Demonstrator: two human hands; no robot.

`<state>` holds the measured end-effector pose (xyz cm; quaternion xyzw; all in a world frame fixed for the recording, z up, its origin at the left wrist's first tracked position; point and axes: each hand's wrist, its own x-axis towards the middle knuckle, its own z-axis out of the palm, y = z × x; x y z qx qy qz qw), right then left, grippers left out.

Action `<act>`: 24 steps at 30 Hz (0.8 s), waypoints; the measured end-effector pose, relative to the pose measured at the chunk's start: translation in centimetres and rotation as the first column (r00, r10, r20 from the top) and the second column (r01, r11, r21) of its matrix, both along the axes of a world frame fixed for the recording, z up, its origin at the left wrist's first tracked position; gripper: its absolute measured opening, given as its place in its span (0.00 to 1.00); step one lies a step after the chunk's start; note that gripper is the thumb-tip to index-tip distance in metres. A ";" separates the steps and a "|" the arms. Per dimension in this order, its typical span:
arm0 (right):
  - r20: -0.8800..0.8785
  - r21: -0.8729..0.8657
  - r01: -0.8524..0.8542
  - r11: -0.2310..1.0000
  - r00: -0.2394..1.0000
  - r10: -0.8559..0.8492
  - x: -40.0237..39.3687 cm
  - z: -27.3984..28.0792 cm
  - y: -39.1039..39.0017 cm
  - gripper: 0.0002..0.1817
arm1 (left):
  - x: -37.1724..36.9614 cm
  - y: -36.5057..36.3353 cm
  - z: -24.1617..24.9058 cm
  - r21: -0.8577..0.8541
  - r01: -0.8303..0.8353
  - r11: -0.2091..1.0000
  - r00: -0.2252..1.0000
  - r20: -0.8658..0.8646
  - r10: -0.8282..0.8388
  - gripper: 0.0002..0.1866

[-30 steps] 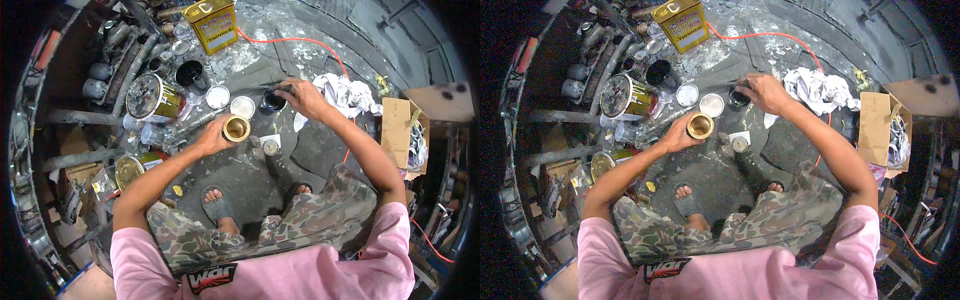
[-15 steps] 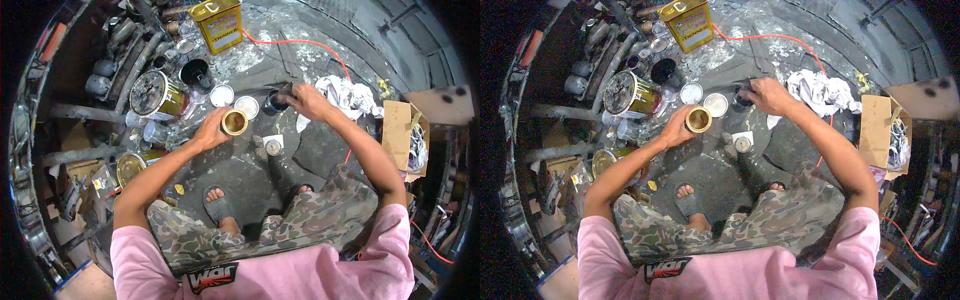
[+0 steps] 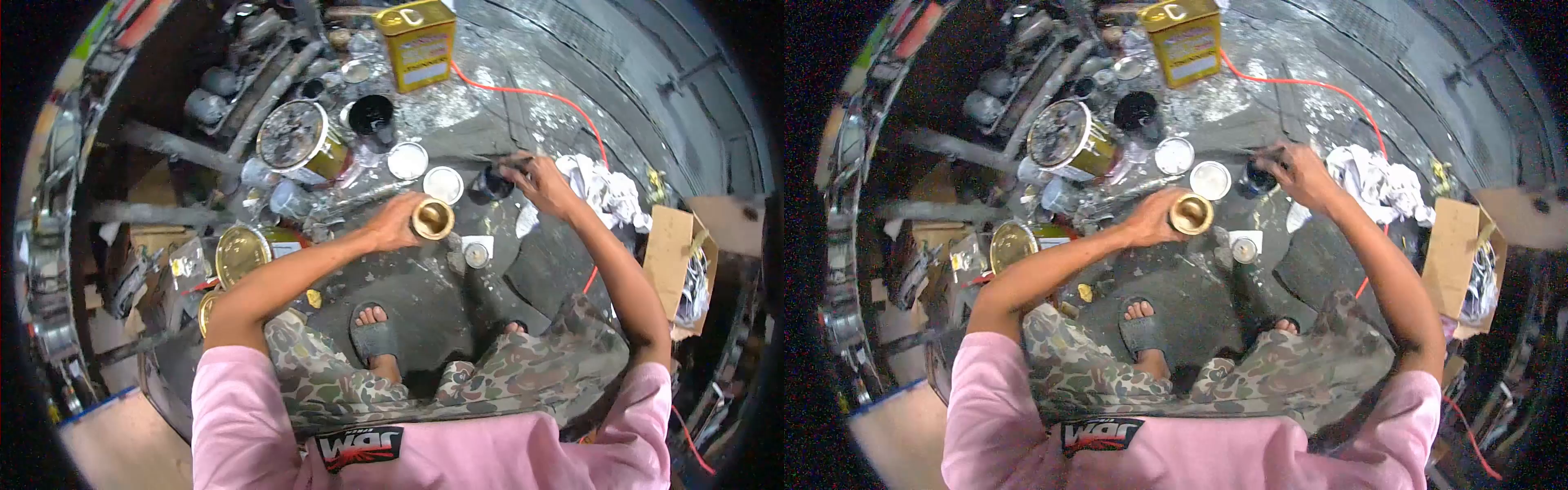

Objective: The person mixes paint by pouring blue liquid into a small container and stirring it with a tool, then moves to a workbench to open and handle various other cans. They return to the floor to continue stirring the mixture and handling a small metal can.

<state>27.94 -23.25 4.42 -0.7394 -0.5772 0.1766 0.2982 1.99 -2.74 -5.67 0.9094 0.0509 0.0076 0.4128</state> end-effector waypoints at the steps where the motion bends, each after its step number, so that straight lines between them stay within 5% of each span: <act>1: 0.073 -0.019 -0.090 0.996 0.993 0.091 1.0 -1.9 -0.3 0.15 | -0.1 0.1 -0.3 0.016 0.013 1.000 1.000 -0.019 -0.012 0.42; 3: 0.142 -0.266 -0.034 0.963 0.987 0.074 0.5 0.2 -0.2 0.15 | -0.2 1.5 -0.8 0.020 -0.038 0.999 0.999 -0.007 0.038 0.42; 7: 0.264 -0.344 0.131 0.930 0.964 -0.038 1.1 0.2 -0.1 0.15 | -0.5 1.7 0.6 0.072 -0.092 0.993 0.996 0.004 0.092 0.43; 9: 0.133 0.104 -0.090 0.990 0.988 0.076 0.2 0.1 0.2 0.14 | 0.0 1.3 2.1 0.028 -0.040 0.999 0.999 -0.025 0.041 0.43; 10: -0.048 -0.018 -0.024 1.000 0.999 0.023 -0.4 0.9 0.0 0.13 | 0.1 1.1 3.1 0.010 -0.039 0.999 0.999 -0.008 0.039 0.42; 11: -0.047 -0.024 -0.011 1.000 0.999 0.010 -0.3 1.2 -0.4 0.13 | 0.1 1.0 3.5 -0.007 -0.039 0.999 0.999 0.006 0.039 0.41; 15: 0.272 -0.298 0.071 0.952 0.962 0.013 1.7 -0.1 -0.4 0.13 | 0.6 2.2 4.2 0.107 -0.073 0.992 0.984 0.170 0.054 0.40; 17: 0.129 0.108 -0.024 0.994 0.992 0.010 1.7 -0.9 -0.3 0.14 | 0.6 2.6 4.8 0.139 -0.056 0.989 0.984 0.176 0.031 0.40; 18: 0.131 0.109 -0.022 0.994 0.991 0.008 1.4 -0.9 -0.4 0.14 | 0.7 2.7 4.8 0.151 -0.052 0.987 0.980 0.197 0.022 0.40; 21: -0.020 -0.103 0.020 0.994 1.000 -0.022 0.7 -1.0 -0.7 0.15 | 0.7 2.9 4.9 0.170 -0.043 0.985 0.978 0.210 0.006 0.38; 24: 0.287 -0.281 0.131 0.951 0.957 -0.047 1.1 0.5 -0.6 0.14 | 0.4 2.8 4.8 0.163 -0.043 0.986 0.983 0.181 0.013 0.37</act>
